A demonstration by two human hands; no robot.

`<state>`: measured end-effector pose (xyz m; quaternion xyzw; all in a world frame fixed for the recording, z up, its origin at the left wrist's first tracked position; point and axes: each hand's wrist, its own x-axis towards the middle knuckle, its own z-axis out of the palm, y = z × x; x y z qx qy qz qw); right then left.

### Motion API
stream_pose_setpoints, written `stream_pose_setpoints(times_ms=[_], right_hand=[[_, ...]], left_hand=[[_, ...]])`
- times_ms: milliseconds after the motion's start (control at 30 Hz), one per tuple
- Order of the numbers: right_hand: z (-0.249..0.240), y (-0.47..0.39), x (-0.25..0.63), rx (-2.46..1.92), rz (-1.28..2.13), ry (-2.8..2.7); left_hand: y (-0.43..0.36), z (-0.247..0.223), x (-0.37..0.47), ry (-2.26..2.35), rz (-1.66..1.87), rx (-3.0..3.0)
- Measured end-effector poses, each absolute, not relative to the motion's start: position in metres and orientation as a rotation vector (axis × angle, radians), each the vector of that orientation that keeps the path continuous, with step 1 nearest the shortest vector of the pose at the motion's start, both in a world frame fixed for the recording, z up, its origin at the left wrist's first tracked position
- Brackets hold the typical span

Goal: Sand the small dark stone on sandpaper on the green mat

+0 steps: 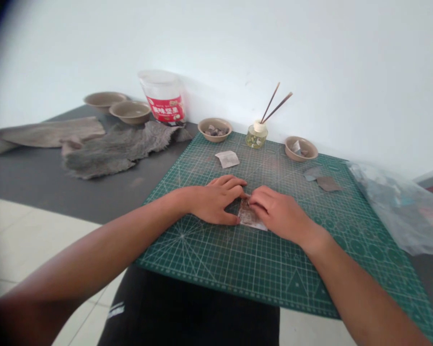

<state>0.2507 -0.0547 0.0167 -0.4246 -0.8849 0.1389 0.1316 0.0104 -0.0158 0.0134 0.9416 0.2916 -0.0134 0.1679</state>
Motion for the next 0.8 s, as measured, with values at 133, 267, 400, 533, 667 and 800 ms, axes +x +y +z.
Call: stream_pose_setpoints(times_ms=[133,267,400,533,667,800], right_hand=[[0.019,-0.054,0.257,-1.31,0.375,-2.595],[0.017,-0.059,0.253,-1.152,0.553,-2.65],[0.017,-0.053,0.253,-1.327,0.294,-2.553],[0.021,-0.053,0.252,-1.278,0.458,-2.641],[0.018,-0.056,0.247,-1.269,0.536,-2.567],[0.019,-0.051,0.252,-1.379,0.404,-2.527]], left_hand=[[-0.016,0.014,0.01,0.849,-0.048,2.674],[-0.015,0.014,0.01,0.802,-0.034,2.677],[-0.016,0.014,0.01,0.835,-0.043,2.677],[-0.016,0.014,0.011,0.831,-0.048,2.676],[-0.016,0.014,0.011,0.817,-0.035,2.679],[-0.017,0.014,0.011,0.852,-0.044,2.673]])
